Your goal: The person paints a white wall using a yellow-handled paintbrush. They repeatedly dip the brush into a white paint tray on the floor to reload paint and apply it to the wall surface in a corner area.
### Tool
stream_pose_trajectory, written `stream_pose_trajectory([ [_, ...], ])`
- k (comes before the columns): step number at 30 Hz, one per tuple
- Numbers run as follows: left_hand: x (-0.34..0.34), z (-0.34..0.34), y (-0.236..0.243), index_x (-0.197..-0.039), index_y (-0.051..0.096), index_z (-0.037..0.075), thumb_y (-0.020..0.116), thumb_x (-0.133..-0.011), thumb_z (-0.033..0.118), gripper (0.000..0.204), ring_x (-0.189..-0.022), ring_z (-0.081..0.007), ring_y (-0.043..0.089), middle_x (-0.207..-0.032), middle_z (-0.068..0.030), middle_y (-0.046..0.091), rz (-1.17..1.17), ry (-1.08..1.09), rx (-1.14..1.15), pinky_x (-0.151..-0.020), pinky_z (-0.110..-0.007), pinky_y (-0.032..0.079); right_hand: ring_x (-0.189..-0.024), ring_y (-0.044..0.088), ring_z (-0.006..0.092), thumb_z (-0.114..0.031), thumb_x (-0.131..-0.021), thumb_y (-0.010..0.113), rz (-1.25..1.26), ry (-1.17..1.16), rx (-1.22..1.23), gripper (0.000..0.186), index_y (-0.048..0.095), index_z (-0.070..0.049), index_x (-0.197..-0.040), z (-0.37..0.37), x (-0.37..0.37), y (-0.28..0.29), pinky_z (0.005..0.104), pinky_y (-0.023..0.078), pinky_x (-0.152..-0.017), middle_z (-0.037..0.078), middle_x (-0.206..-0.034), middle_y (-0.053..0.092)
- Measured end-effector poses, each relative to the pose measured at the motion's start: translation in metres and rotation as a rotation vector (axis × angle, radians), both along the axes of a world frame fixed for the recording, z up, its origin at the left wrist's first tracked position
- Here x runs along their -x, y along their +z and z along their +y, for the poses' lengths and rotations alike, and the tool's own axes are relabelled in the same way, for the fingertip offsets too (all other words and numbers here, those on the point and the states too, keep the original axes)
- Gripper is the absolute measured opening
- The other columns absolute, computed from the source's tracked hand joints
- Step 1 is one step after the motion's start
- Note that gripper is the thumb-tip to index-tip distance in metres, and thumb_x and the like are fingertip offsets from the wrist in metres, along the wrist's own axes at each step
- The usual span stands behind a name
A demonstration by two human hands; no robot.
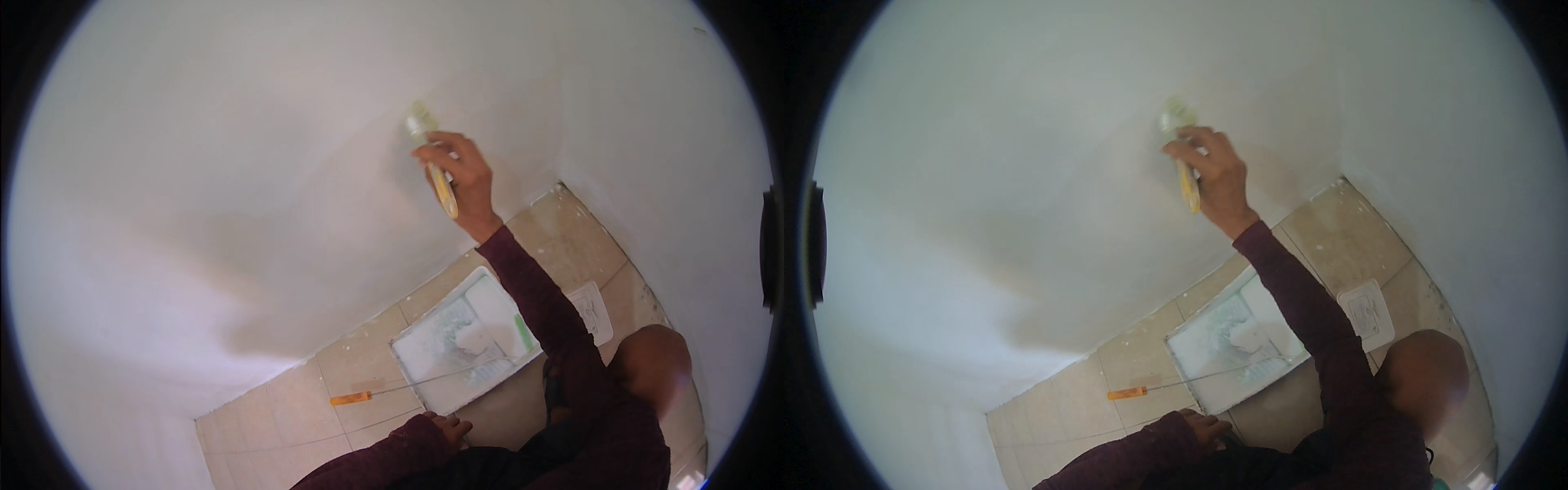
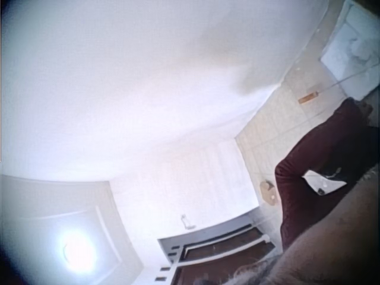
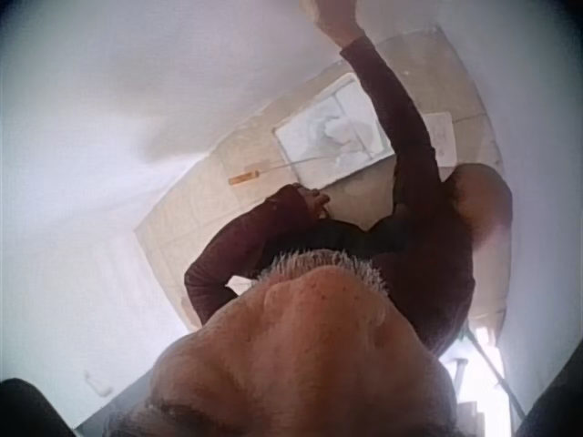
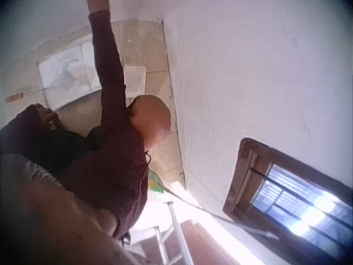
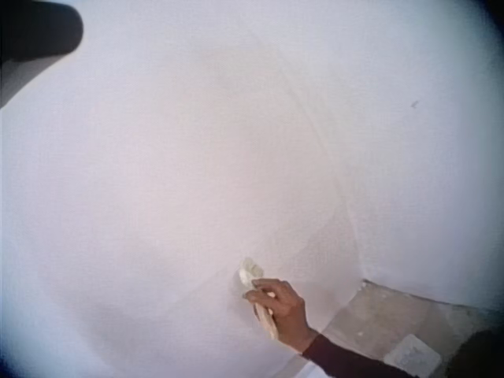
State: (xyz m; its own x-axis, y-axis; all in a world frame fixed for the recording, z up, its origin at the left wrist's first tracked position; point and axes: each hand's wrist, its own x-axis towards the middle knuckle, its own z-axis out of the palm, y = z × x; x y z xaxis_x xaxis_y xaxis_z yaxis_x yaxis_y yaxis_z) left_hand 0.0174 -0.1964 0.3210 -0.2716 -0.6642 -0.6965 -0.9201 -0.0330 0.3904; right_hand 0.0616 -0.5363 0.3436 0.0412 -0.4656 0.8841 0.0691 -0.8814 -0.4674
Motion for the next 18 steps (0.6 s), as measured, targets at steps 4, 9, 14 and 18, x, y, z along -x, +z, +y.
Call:
stream_pose_trajectory([
  [4,-0.001,0.001,-0.001,-0.121,0.052,0.008,0.053,-0.094,0.038,0.041,-0.099,-0.0343,0.063,-0.102,-0.0146,0.063,-0.004,0.01,0.028,-0.089,-0.047,0.047,-0.089,0.063,0.0179,0.003,-0.078,0.07,-0.12,0.386,-0.093,0.019,0.07,-0.007,-0.094,0.0,0.008,0.002,0.029,0.05,-0.074,0.007,-0.101,0.065],
  [9,-0.003,-0.003,-0.01,-0.121,0.052,0.008,0.054,-0.094,0.039,0.041,-0.099,-0.0344,0.063,-0.102,-0.0151,0.063,0.004,0.012,-0.019,-0.089,-0.047,0.047,-0.086,0.059,0.0087,-0.009,-0.086,0.068,-0.208,0.469,-0.529,0.017,0.066,-0.006,-0.103,-0.068,0.042,-0.013,0.0237,0.05,-0.069,0.002,-0.101,0.065],
  [14,-0.004,-0.008,-0.004,-0.122,0.051,0.009,0.053,-0.094,0.038,0.04,-0.1,-0.0353,0.063,-0.104,-0.0157,0.063,0.007,-0.003,-0.049,-0.09,-0.047,0.047,-0.085,0.059,0.0078,-0.014,-0.088,0.068,-0.266,0.272,-0.577,0.021,0.066,-0.006,-0.106,-0.112,0.061,-0.014,0.0238,0.051,-0.068,0.001,-0.103,0.065],
  [18,-0.007,-0.006,-0.003,-0.122,0.051,0.009,0.052,-0.095,0.039,0.04,-0.101,-0.0352,0.062,-0.104,-0.0154,0.064,0.022,0.006,-0.031,-0.09,-0.047,0.047,-0.086,0.059,0.0083,-0.013,-0.088,0.067,-0.366,0.167,-0.553,0.018,0.066,-0.006,-0.105,-0.126,0.07,-0.018,0.0242,0.051,-0.069,0.001,-0.104,0.064],
])
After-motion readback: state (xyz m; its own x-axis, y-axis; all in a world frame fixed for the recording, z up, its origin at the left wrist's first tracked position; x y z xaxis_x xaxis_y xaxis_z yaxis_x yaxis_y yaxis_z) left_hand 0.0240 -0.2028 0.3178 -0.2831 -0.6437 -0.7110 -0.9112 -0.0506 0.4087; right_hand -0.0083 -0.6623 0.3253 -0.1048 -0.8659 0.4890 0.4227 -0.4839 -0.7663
